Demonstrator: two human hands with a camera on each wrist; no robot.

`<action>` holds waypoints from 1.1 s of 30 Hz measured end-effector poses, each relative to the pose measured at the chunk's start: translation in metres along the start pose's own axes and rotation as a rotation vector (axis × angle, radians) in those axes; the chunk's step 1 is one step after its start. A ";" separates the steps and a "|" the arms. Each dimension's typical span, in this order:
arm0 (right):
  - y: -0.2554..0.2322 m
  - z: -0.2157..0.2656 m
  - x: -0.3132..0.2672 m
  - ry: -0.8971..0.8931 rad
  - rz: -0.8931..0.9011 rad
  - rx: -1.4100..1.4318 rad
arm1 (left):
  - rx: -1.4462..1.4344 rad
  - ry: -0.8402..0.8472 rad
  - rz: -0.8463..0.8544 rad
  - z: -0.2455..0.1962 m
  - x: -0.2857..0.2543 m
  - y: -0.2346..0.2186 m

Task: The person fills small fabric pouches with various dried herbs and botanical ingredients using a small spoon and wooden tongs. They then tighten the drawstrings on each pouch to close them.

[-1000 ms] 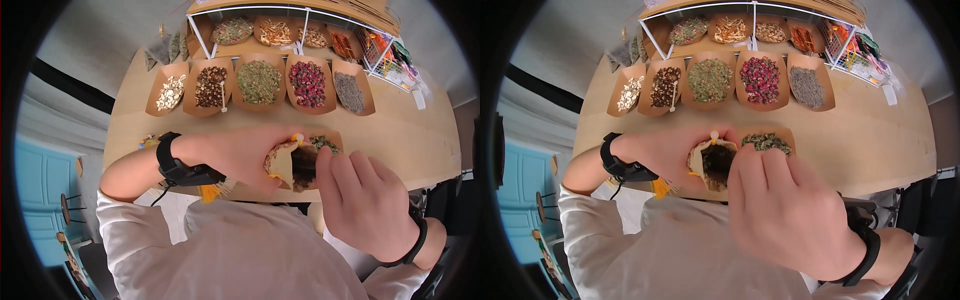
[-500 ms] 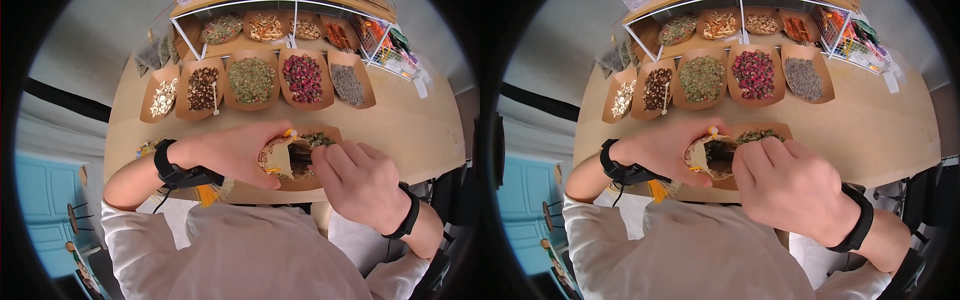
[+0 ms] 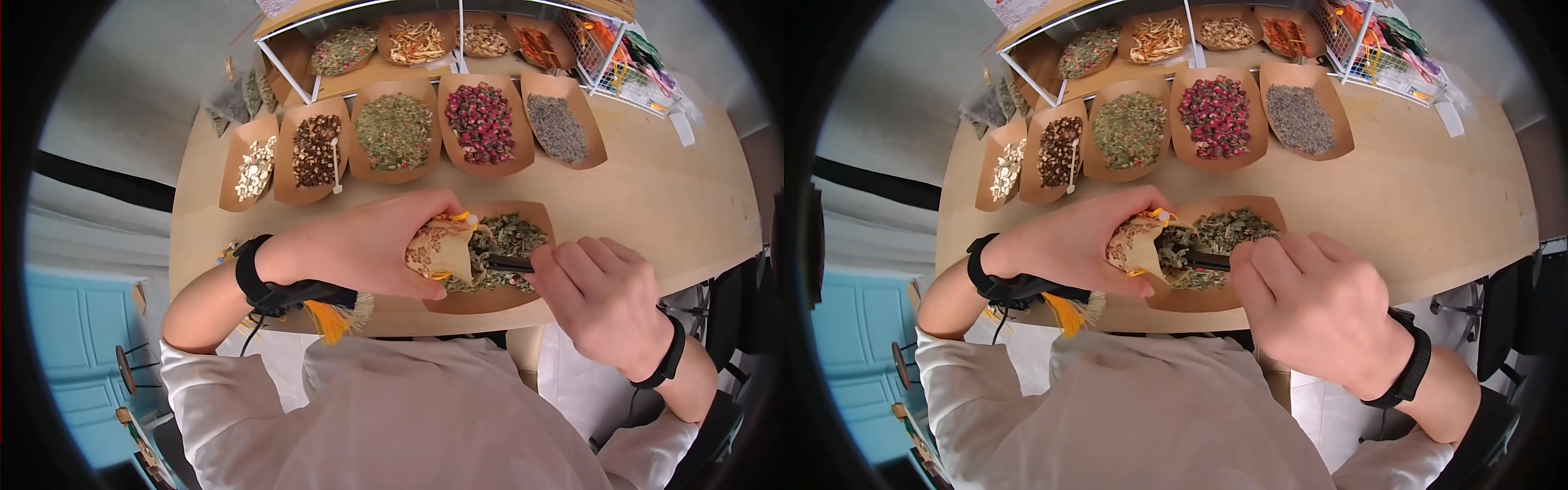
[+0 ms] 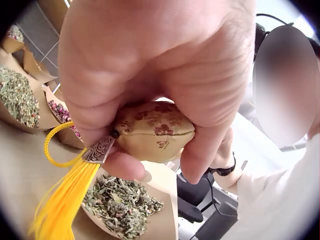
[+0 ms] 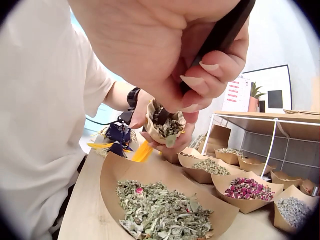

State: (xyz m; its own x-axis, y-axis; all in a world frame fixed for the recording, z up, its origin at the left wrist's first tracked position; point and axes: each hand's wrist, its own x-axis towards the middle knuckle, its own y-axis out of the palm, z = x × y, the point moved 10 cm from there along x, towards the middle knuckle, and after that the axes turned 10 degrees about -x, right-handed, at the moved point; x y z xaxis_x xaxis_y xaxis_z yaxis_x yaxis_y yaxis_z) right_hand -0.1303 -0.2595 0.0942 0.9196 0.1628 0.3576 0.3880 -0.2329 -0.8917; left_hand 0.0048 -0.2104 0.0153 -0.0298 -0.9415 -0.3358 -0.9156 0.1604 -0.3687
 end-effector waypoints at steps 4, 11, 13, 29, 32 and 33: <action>0.007 -0.005 -0.008 0.035 0.017 0.047 | 0.144 0.022 -0.063 -0.004 -0.001 -0.002; 0.014 -0.008 -0.018 0.055 0.012 0.088 | 0.265 0.038 -0.106 -0.008 -0.004 -0.004; 0.019 -0.012 -0.023 0.091 0.054 0.105 | 0.271 0.042 -0.126 -0.007 -0.008 -0.006; 0.020 -0.026 -0.021 0.181 0.108 0.214 | 0.140 0.039 -0.163 0.007 -0.014 -0.020; 0.010 -0.028 -0.016 0.204 0.064 0.227 | 0.138 0.037 -0.151 0.008 -0.012 -0.019; 0.006 -0.025 -0.012 0.189 0.036 0.247 | 0.140 0.038 -0.149 0.007 -0.011 -0.019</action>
State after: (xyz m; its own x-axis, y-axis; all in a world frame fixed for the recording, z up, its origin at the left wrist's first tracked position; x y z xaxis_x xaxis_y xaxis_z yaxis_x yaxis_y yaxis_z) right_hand -0.1370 -0.2867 0.0911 0.9367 -0.0276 0.3490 0.3493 0.0085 -0.9370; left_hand 0.0249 -0.2008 0.0201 0.0840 -0.9679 -0.2369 -0.8462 0.0562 -0.5299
